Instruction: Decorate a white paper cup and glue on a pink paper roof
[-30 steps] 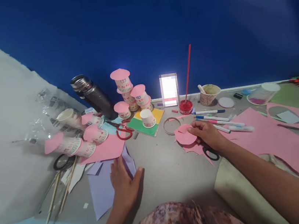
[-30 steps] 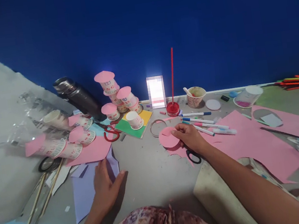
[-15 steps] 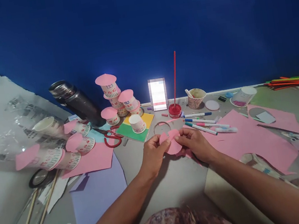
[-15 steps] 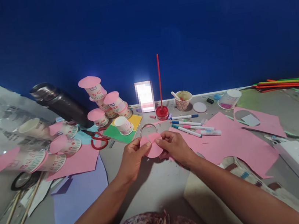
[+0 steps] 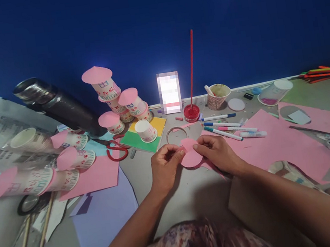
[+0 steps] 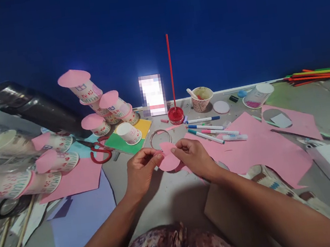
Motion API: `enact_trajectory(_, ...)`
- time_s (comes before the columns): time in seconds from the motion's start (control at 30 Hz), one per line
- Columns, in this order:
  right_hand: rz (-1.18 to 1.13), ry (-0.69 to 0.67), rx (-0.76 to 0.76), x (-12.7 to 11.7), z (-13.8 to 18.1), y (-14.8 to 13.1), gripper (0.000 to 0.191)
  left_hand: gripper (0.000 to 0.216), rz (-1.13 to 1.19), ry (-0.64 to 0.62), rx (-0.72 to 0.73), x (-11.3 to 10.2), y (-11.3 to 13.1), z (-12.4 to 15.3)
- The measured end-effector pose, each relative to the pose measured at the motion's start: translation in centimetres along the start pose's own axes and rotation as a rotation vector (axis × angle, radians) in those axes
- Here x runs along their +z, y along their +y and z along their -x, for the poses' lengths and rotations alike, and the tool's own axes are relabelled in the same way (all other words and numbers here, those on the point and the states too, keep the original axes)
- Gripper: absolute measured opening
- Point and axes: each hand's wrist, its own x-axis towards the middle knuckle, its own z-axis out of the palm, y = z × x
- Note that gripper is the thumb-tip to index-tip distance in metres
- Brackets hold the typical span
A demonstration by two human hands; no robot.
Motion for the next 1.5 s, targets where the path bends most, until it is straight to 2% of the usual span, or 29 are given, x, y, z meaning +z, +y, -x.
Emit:
enact_trajectory(0.07, 0.043, 0.004, -0.035, 0.0, 0.0, 0.0, 0.033, 0.028, 0.057, -0.004, -0.017, 0.0, 0.0, -0.1)
enact_trajectory(0.17, 0.064, -0.021, -0.06, 0.1, 0.3, -0.1, 0.03, 0.051, 0.168, -0.031, -0.056, 0.0, -0.1, -0.2)
enact_trajectory(0.23, 0.069, -0.049, -0.062, 0.2, 0.5, -0.1, 0.028, 0.057, 0.191, -0.063, -0.075, -0.1, -0.1, -0.3)
enact_trajectory(0.5, 0.176, -0.082, -0.16, 0.3, 0.6, 0.6, 0.024, 0.028, 0.04, -0.097, -0.05, -0.6, -0.4, -0.3)
enact_trajectory(0.63, 0.193, -0.087, -0.157, 0.5, 0.6, 0.6, 0.024, 0.022, -0.045, -0.078, -0.031, -0.7, -0.6, -0.3)
enact_trajectory(1.13, 0.186, -0.191, -0.162, 0.4, 0.9, -0.3, 0.018, 0.038, -0.06, -0.21, -0.154, -0.6, 0.0, 0.2)
enact_trajectory(1.33, 0.124, -0.125, -0.118, 0.5, 0.9, -0.7, 0.015, 0.035, -0.02, -0.216, -0.157, -0.3, -0.1, 0.6)
enact_trajectory(1.5, 0.056, -0.065, -0.069, 0.3, 0.7, -0.8, 0.023, 0.032, 0.099, -0.212, -0.197, 0.2, 0.4, 1.3)
